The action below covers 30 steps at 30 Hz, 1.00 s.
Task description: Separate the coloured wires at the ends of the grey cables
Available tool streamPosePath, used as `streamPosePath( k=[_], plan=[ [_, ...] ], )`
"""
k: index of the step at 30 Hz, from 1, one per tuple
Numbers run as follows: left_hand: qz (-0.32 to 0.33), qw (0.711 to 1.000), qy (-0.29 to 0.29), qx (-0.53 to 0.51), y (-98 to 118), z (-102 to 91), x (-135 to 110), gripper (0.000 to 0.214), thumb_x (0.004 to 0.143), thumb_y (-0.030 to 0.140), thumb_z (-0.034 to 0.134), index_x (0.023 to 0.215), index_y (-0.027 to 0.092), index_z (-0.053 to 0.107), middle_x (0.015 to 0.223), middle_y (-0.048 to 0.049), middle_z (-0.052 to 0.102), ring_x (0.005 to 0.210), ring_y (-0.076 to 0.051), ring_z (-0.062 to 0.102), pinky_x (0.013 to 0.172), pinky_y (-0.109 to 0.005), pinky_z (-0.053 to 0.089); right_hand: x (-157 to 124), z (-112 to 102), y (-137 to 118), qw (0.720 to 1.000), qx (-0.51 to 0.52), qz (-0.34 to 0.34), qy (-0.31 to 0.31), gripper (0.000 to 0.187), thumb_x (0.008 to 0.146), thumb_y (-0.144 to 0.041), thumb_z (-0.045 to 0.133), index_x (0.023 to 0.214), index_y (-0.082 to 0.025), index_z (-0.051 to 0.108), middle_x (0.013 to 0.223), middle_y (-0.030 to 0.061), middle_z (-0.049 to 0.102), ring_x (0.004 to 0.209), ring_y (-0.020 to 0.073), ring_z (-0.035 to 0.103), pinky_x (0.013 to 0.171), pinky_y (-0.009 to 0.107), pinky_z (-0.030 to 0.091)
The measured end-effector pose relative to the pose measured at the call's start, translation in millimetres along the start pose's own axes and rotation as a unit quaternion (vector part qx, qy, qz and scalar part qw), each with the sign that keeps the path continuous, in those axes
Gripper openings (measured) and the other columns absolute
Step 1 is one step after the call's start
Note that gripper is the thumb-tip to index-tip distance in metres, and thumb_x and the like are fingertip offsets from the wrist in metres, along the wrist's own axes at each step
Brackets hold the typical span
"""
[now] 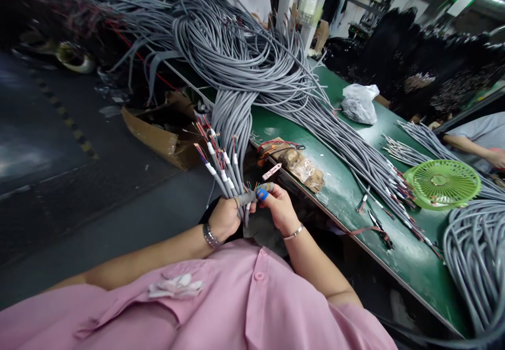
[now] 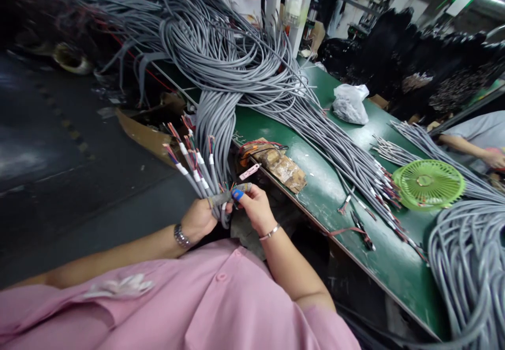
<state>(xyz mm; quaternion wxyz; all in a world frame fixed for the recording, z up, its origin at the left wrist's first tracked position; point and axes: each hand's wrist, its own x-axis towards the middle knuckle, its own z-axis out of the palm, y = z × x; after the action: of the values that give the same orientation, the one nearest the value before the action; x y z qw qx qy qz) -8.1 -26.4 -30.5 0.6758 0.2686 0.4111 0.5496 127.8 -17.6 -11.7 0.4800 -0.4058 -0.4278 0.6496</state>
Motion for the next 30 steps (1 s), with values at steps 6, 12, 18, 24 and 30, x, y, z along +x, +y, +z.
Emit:
streamPosePath(
  k=[6, 12, 18, 24, 30],
  plan=[
    [-0.005, 0.998, -0.039, 0.052, -4.7, -9.0, -1.9, 0.01, 0.063, 0.018, 0.074, 0.068, 0.012, 0.069, 0.057, -0.0033, 0.064, 0.049, -0.014, 0.056, 0.047, -0.024, 0.042, -0.8, 5.5, -1.2, 0.999, -0.025, 0.013, 0.032, 0.024, 0.072, -0.038, 0.073, 0.071, -0.018, 0.06, 0.051, -0.0044, 0.059, 0.045, 0.0088, 0.051, 0.049, 0.022, 0.035],
    [-0.015, 0.998, -0.036, 0.058, 0.0, -8.5, -0.3, 0.011, 0.063, 0.021, 0.072, 0.059, 0.012, 0.067, 0.052, -0.0048, 0.062, 0.046, -0.013, 0.054, 0.048, -0.024, 0.042, -2.3, 6.1, 3.2, 1.0, -0.017, 0.004, 0.02, 0.023, 0.078, -0.039, 0.068, 0.077, -0.018, 0.061, 0.047, -0.0054, 0.056, 0.044, 0.0082, 0.049, 0.05, 0.022, 0.034],
    [0.014, 0.999, -0.019, 0.028, -0.5, -9.2, 3.8, 0.016, 0.064, 0.022, 0.065, 0.051, 0.012, 0.065, 0.051, -0.006, 0.061, 0.049, -0.014, 0.055, 0.053, -0.026, 0.045, -4.9, 1.2, 2.4, 1.0, 0.005, 0.017, 0.006, 0.027, 0.071, -0.036, 0.076, 0.086, -0.018, 0.063, 0.065, -0.0017, 0.065, 0.055, 0.0096, 0.056, 0.056, 0.023, 0.041],
    [0.002, 0.999, -0.011, 0.034, -5.2, -9.6, 2.7, 0.012, 0.064, 0.022, 0.07, 0.058, 0.012, 0.067, 0.052, -0.0044, 0.061, 0.049, -0.015, 0.056, 0.05, -0.025, 0.044, -0.6, 4.3, 7.9, 1.0, 0.012, 0.008, 0.002, 0.025, 0.076, -0.039, 0.071, 0.08, -0.018, 0.059, 0.05, -0.0045, 0.058, 0.046, 0.0091, 0.053, 0.051, 0.022, 0.036],
    [0.004, 0.999, -0.014, 0.049, -3.0, -9.4, 3.0, 0.014, 0.065, 0.023, 0.069, 0.056, 0.012, 0.066, 0.049, -0.004, 0.06, 0.048, -0.014, 0.055, 0.047, -0.025, 0.041, 4.1, 2.9, 7.2, 0.999, 0.0, 0.027, 0.04, 0.027, 0.069, -0.039, 0.077, 0.073, -0.017, 0.061, 0.05, -0.0044, 0.057, 0.046, 0.0084, 0.049, 0.05, 0.022, 0.035]
  ],
)
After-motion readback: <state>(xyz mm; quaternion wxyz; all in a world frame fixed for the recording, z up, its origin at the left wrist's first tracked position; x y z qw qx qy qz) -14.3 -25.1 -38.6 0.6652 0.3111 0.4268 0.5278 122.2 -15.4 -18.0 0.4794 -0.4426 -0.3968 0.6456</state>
